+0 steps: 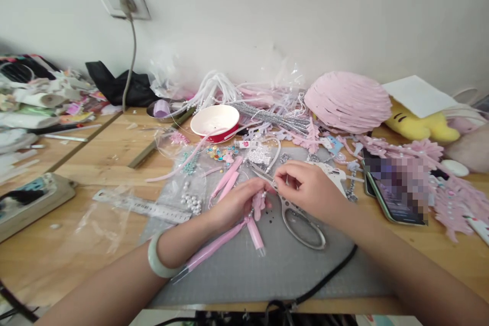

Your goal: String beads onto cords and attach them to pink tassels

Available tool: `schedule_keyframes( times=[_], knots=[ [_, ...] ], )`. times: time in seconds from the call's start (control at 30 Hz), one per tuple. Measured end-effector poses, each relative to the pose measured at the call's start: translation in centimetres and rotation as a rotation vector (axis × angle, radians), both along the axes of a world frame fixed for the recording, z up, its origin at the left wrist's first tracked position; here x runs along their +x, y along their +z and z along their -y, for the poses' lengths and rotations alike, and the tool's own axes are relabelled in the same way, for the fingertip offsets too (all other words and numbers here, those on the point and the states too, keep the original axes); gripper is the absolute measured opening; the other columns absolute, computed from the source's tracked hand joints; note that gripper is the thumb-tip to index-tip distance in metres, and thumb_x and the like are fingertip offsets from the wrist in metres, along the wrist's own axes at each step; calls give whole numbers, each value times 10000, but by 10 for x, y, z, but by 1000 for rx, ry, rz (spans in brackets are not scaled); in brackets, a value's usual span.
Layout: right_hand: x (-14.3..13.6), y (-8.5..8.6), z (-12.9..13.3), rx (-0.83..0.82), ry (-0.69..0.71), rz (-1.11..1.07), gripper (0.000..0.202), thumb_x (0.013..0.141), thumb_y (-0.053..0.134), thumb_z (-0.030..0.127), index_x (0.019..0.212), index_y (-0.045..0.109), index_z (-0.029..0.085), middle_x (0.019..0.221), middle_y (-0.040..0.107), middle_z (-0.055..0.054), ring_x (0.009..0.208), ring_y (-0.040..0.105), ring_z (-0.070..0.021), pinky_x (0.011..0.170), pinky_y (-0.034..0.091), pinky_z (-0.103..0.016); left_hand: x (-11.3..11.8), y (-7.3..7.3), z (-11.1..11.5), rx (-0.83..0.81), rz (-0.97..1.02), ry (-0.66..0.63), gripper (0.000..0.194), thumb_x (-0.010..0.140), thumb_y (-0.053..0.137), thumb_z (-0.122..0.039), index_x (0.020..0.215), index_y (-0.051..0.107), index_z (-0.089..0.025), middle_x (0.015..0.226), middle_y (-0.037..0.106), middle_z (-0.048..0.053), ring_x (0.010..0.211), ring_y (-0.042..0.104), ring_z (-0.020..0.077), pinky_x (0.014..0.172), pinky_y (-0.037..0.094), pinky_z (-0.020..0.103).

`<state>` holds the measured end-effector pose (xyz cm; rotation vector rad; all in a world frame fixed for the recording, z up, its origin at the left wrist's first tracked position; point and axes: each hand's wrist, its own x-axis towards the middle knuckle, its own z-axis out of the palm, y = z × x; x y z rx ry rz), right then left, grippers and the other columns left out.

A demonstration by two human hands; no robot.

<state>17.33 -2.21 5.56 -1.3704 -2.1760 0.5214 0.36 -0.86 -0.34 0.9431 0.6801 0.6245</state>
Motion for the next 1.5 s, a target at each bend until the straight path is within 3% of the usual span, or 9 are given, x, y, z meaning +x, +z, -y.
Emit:
schedule_keyframes(
  times=[0.07, 0.17, 0.27, 0.43, 0.6, 0.87, 1.2, 1.4, 1.5],
  knots=[
    [-4, 6, 0, -6, 21, -1, 102, 776, 507, 144, 699, 572, 161, 666, 548, 18, 596, 461, -92, 562, 337, -213, 0, 4, 1, 197, -76, 44, 245, 807, 526, -386, 859, 607, -160, 722, 570, 6, 611, 546, 106, 572, 422, 204],
    [-9, 11, 1, 27, 39, 2, 99, 775, 513, 153, 727, 599, 153, 666, 559, 16, 590, 457, -89, 567, 335, -211, -3, 11, 0, 516, -163, 141, 170, 810, 543, -299, 848, 640, -164, 894, 611, 40, 881, 561, 152, 830, 411, 248],
    [-13, 14, 1, 65, 23, 9, 105, 773, 517, 159, 736, 615, 149, 631, 546, 19, 588, 452, -92, 571, 328, -211, -7, 12, -1, 614, -162, 200, 161, 817, 538, -260, 908, 631, -165, 957, 620, 47, 953, 543, 162, 893, 390, 280],
    [-16, 15, 2, 89, -1, 10, 114, 769, 519, 160, 695, 605, 147, 633, 545, 17, 601, 455, -94, 574, 322, -212, -9, 6, 3, 430, 14, 234, 113, 756, 626, -208, 844, 565, -173, 765, 615, -14, 711, 601, 115, 699, 478, 242],
    [-14, 12, 2, 133, -40, 35, 125, 765, 509, 163, 686, 603, 141, 646, 549, 7, 618, 461, -102, 600, 331, -223, -6, 7, 6, 322, 78, 182, 96, 707, 672, -206, 685, 615, -131, 741, 617, 3, 640, 596, 114, 685, 520, 287],
    [-8, 12, -4, 77, -24, 166, 129, 752, 517, 173, 662, 607, 153, 652, 578, -3, 627, 476, -113, 604, 322, -233, -7, 6, 3, 154, 88, 127, 256, 662, 713, -210, 899, 658, -131, 593, 646, 5, 539, 587, 118, 563, 528, 279],
    [-2, 17, -13, -76, 79, 215, 146, 748, 520, 210, 703, 650, 164, 701, 654, -19, 641, 541, -122, 566, 333, -221, -7, 3, 4, 26, 88, 44, 332, 661, 706, -202, 972, 611, -133, 567, 652, 14, 504, 597, 130, 524, 506, 263],
    [-5, 36, -46, -125, 99, 378, 193, 779, 499, 233, 665, 640, 166, 668, 653, -26, 585, 538, -123, 521, 314, -225, -9, -3, -3, -36, 114, 49, 367, 653, 698, -194, 1006, 615, -137, 599, 668, 34, 489, 592, 118, 490, 458, 207],
    [-16, 51, -72, -75, 31, 470, 214, 791, 499, 271, 688, 651, 161, 669, 657, -48, 555, 529, -131, 489, 297, -236, -9, -4, -4, -51, 109, 33, 394, 669, 681, -200, 1048, 594, -140, 629, 677, 43, 497, 596, 124, 475, 438, 204]
  ],
)
